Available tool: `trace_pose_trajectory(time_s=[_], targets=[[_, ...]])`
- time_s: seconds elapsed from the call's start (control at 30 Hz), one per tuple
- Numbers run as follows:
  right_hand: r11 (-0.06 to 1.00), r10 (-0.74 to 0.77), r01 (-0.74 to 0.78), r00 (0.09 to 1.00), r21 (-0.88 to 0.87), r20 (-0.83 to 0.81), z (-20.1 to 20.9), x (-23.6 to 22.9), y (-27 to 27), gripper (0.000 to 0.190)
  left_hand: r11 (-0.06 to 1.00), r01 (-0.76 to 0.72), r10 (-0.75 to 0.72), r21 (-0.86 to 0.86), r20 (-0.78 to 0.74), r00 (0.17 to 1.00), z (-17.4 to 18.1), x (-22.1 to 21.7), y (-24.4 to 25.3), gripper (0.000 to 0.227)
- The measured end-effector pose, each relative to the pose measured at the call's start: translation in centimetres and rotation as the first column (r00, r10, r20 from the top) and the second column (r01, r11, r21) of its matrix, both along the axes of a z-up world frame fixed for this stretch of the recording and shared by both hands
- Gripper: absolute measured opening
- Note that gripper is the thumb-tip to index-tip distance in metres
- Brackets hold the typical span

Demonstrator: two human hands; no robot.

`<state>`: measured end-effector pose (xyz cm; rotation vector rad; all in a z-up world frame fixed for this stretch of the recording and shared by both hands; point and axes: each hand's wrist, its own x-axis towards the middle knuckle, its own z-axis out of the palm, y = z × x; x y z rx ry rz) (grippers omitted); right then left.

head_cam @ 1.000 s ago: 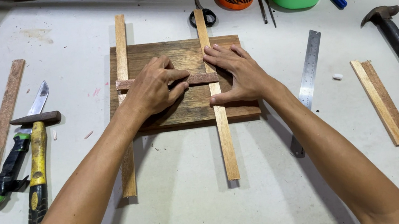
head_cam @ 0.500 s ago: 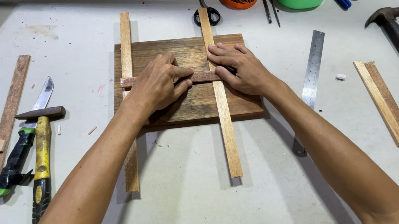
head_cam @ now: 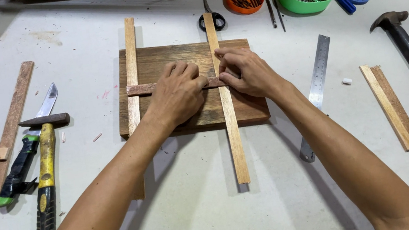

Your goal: The person picks nails from a container and positions thin wooden strips across a wooden board, hammering the nails to fasten the strips into a lattice frame. They align the strips, press pieces into place, and reposition strips as they build the frame.

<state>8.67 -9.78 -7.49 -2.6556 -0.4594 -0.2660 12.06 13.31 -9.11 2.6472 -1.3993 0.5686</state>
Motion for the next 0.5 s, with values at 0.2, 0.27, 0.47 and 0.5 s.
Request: trace_pose_trajectory(time_s=[0.2,0.27,0.47,0.5], targets=[[0.995,0.098,-0.093,0.980,-0.038,0.174,-1.7,-0.1,-1.1,0.021,0.973,-0.064,0.106,0.220,-0.184,0.977,4.7,-1.0,-0.7,0.022],[0.991,0.108,-0.093,0.980,-0.095,0.165,-1.0,-0.5,-1.0,0.020,0.984,-0.057,0.084,0.168,-0.158,0.984,3.1,-0.1,-0.5,0.024],[0.957,0.075,-0.057,0.996,-0.284,0.052,2.7,-3.2,1.0,0.026,0.984,-0.083,0.120,0.160,-0.238,0.964,3.6,-1.0,0.1,0.032],[0.949,0.000,-0.022,0.998,-0.316,-0.068,3.5,-3.8,1.6,0.030,0.982,-0.093,0.134,0.162,-0.265,0.955,3.8,-1.2,0.2,0.030]])
